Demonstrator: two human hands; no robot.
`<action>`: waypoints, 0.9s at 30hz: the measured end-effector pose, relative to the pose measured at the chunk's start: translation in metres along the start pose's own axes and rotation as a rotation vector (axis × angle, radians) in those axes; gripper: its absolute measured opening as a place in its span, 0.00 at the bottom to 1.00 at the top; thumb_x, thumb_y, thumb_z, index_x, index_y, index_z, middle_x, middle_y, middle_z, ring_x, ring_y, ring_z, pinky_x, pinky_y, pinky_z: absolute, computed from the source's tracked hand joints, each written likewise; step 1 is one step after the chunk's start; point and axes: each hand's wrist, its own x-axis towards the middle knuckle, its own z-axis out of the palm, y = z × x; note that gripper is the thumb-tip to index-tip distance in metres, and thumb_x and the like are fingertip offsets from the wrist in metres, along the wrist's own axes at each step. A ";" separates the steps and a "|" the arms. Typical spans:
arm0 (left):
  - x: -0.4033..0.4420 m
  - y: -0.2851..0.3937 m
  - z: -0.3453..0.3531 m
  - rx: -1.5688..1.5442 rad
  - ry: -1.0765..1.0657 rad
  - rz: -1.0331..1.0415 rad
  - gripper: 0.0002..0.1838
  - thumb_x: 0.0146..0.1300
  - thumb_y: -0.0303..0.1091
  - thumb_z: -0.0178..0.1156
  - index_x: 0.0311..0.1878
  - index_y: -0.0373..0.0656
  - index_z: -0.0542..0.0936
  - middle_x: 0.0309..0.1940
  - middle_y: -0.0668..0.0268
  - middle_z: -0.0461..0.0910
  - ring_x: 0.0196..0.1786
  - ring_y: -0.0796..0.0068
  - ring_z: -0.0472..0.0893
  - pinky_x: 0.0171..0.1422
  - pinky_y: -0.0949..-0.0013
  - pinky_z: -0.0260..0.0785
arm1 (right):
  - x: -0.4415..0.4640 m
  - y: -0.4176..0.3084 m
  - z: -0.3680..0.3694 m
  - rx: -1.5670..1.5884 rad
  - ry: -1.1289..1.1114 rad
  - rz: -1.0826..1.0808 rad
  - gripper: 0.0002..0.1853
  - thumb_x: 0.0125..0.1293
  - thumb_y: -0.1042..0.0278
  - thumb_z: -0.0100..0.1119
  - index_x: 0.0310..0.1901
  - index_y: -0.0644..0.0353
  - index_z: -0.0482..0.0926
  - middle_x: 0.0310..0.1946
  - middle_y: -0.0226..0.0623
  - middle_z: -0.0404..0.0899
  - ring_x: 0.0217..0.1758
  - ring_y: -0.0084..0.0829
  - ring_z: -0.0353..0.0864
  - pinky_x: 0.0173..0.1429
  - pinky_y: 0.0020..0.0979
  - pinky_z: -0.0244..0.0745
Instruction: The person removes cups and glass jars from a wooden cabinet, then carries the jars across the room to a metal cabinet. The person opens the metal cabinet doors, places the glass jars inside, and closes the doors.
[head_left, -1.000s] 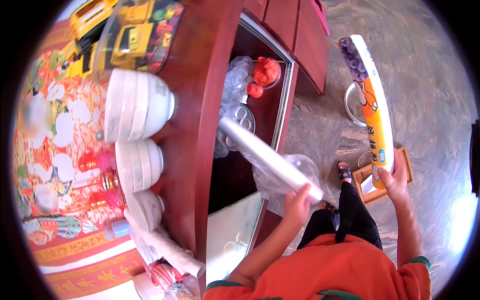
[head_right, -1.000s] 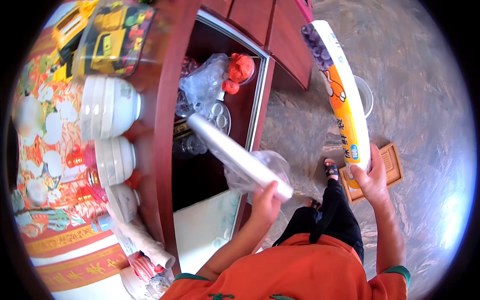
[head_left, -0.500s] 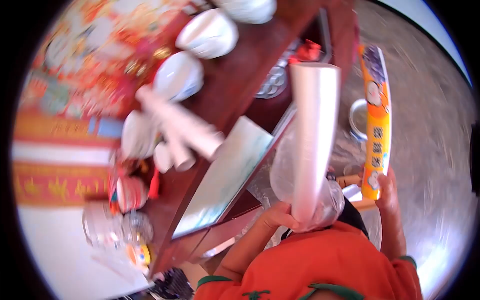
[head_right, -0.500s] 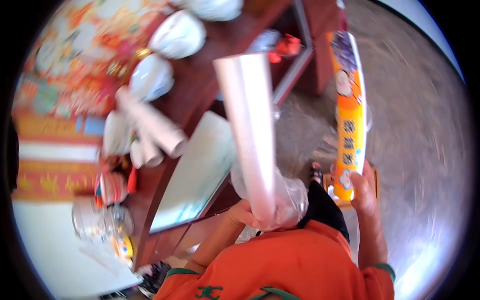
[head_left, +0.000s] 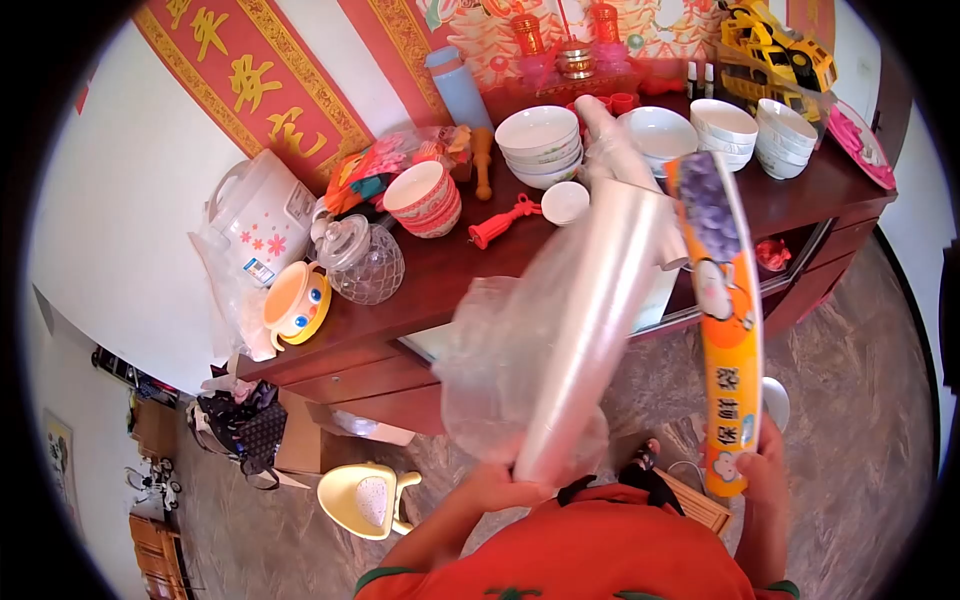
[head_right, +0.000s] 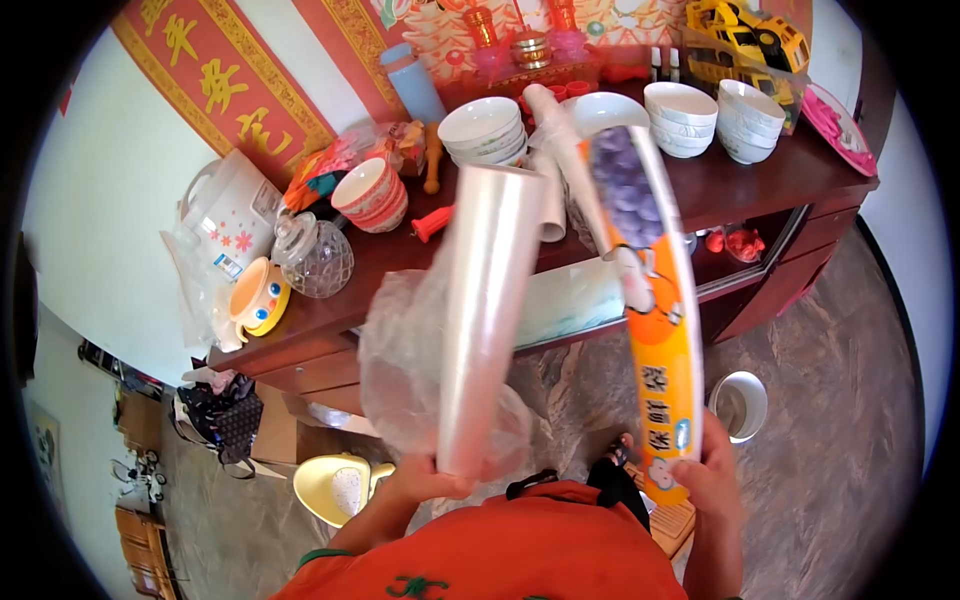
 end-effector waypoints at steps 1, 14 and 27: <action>-0.003 0.006 0.002 -0.019 0.109 0.006 0.23 0.50 0.37 0.66 0.48 0.35 0.74 0.35 0.64 0.76 0.38 0.76 0.76 0.42 0.73 0.69 | 0.007 -0.003 0.008 -0.010 -0.034 0.016 0.35 0.47 0.56 0.65 0.54 0.68 0.66 0.41 0.46 0.78 0.37 0.34 0.82 0.37 0.34 0.82; 0.071 0.039 -0.004 0.176 0.568 0.251 0.23 0.61 0.36 0.60 0.55 0.36 0.66 0.40 0.67 0.73 0.41 0.81 0.72 0.45 0.75 0.67 | 0.157 -0.076 0.076 -0.217 -0.073 -0.045 0.24 0.60 0.58 0.59 0.51 0.69 0.70 0.39 0.40 0.78 0.38 0.25 0.78 0.43 0.25 0.73; 0.116 0.064 -0.004 0.126 0.575 0.298 0.24 0.60 0.29 0.54 0.58 0.35 0.62 0.42 0.64 0.70 0.42 0.79 0.71 0.46 0.75 0.66 | 0.224 -0.089 0.108 -0.512 0.010 0.026 0.27 0.61 0.56 0.57 0.54 0.70 0.66 0.43 0.43 0.75 0.41 0.28 0.77 0.44 0.30 0.73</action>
